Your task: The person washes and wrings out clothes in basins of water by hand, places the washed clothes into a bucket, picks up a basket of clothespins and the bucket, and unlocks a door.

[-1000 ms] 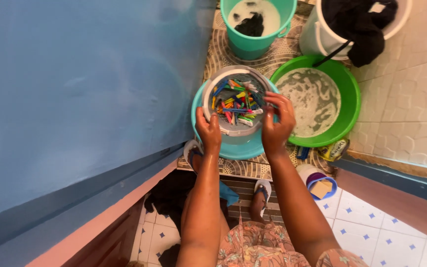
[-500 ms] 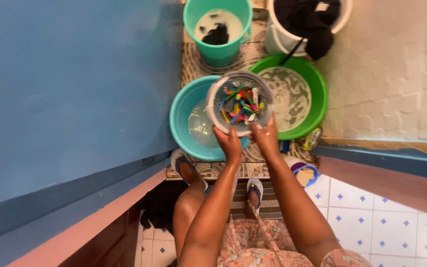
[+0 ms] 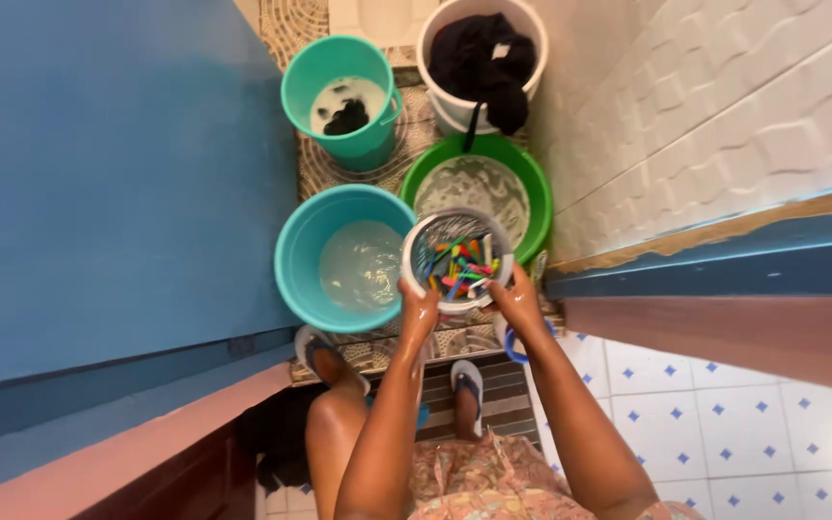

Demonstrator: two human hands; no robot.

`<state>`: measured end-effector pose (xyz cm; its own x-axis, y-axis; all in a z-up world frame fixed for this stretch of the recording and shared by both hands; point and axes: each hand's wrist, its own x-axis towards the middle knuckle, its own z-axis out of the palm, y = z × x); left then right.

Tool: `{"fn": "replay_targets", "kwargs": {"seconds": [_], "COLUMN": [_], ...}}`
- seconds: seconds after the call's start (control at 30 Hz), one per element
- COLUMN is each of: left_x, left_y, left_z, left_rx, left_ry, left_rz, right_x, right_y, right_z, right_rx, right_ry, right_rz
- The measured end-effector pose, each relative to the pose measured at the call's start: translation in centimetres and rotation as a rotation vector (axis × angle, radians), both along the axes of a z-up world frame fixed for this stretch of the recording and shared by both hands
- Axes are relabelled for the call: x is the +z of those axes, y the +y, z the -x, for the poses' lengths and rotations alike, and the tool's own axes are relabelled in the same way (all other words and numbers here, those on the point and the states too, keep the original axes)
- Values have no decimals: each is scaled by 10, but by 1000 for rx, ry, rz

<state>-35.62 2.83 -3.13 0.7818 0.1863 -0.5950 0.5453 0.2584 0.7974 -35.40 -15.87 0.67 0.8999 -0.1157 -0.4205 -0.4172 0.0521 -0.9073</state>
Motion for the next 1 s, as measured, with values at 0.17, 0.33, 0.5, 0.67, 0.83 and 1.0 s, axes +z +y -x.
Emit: {"fn": "replay_targets", "kwargs": {"seconds": [0.17,0.33,0.5,0.67,0.83,1.0], "left_x": [-20,-29,-21,-29,-56,-73], "left_y": [-17,-23,-22,-32,-54,-69], "left_z": [3,-40,-103,-174,-211,-232], "left_rx": [178,310,444,568,609,809], "left_ry": [83,0,-99,-209,-108,-71], "left_rz": [68,53,13,92,25,208], "right_x": [-17,-58,-115,-169,-212,-243], "right_y": [-49,-76,-64,-37,-15,10], "right_z": [1,-20,-82,-174,-277,-367], "right_rx": [19,-76,-217,-554,-685,-711], "right_ry": [58,133,205,247,108,217], "right_rz": [-103,-149,-720,-1296,-1511,-1580]}}
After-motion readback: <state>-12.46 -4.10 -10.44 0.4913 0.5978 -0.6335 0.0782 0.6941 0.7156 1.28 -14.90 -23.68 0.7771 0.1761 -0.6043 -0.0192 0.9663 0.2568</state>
